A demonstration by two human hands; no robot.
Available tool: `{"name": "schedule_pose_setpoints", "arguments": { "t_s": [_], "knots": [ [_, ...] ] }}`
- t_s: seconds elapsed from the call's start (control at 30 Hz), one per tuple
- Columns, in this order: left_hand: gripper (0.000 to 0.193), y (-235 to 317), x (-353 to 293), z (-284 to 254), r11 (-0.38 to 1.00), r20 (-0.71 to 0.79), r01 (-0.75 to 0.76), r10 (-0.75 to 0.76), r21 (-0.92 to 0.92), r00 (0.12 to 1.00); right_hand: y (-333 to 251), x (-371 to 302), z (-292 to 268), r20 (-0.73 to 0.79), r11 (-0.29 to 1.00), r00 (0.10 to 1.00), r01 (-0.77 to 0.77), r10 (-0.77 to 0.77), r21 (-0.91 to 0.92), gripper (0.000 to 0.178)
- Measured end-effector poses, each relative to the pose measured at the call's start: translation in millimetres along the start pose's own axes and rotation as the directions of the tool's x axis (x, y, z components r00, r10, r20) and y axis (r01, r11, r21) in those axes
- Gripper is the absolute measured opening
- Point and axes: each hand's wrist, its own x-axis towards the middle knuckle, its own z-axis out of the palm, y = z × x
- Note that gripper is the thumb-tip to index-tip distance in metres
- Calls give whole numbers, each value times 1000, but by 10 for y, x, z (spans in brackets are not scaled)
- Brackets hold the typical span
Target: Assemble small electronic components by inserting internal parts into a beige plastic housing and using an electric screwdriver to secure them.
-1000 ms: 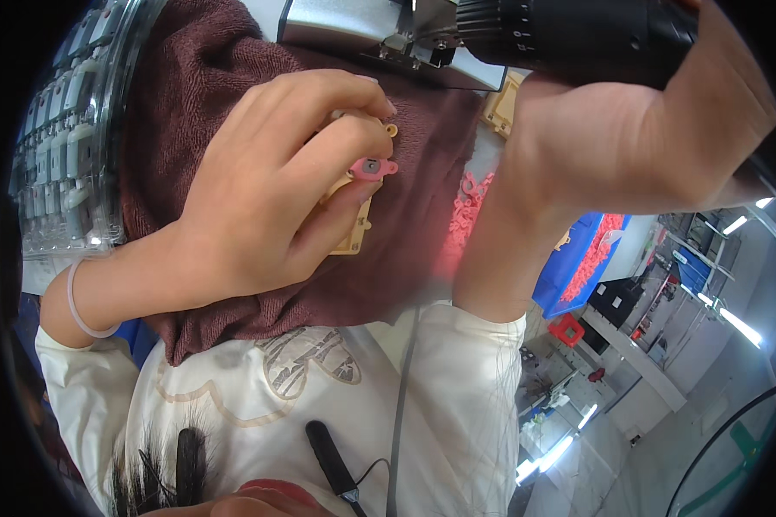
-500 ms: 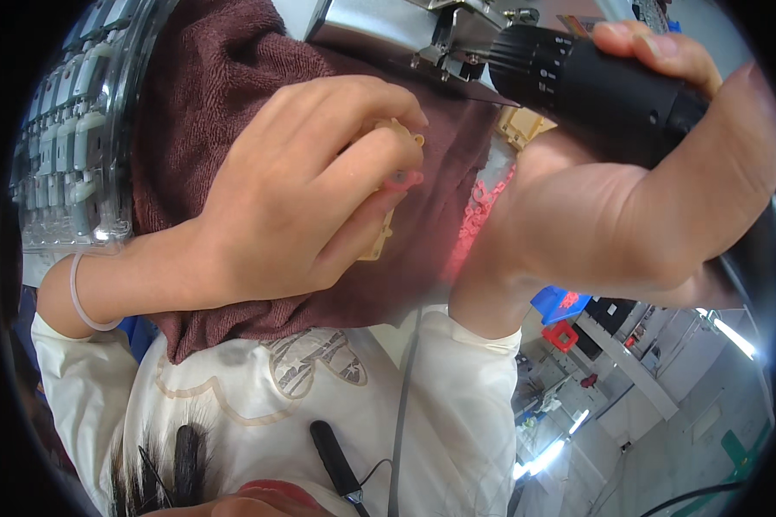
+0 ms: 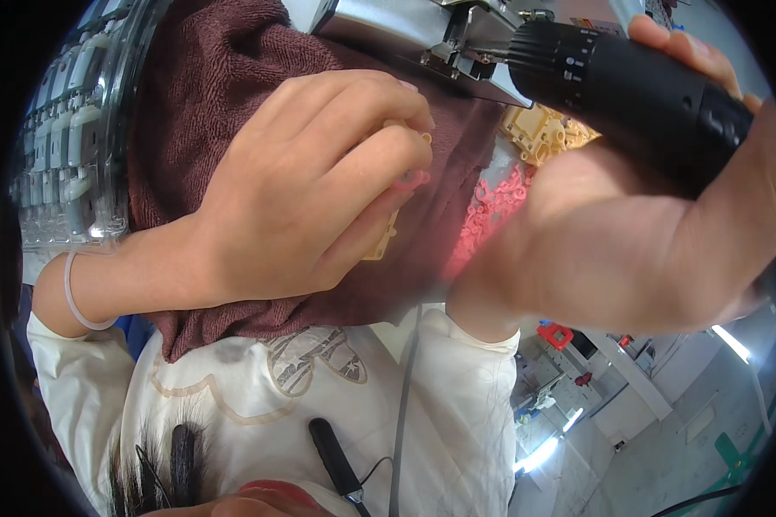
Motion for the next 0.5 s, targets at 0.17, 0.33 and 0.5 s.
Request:
{"name": "schedule_pose_setpoints", "arguments": {
  "t_s": [0.17, 0.33, 0.5],
  "knots": [
    [16, -22, -33, -1, 1000, 5, 2, -2, 23, 1000, -41, 71, -178, 92, 998, 995, -33, 38, -61, 22],
    [17, -20, -30, 25, 1000, -12, -17, 17, 6, 1000, 324, 159, -131, 40, 999, 999, -28, 29, -23, 22],
    [18, -27, -47, 23, 1000, 10, -15, 15, 21, 1000, 296, 89, 2, -4, 999, 1000, -23, 23, 38, 21]
  ]
}}
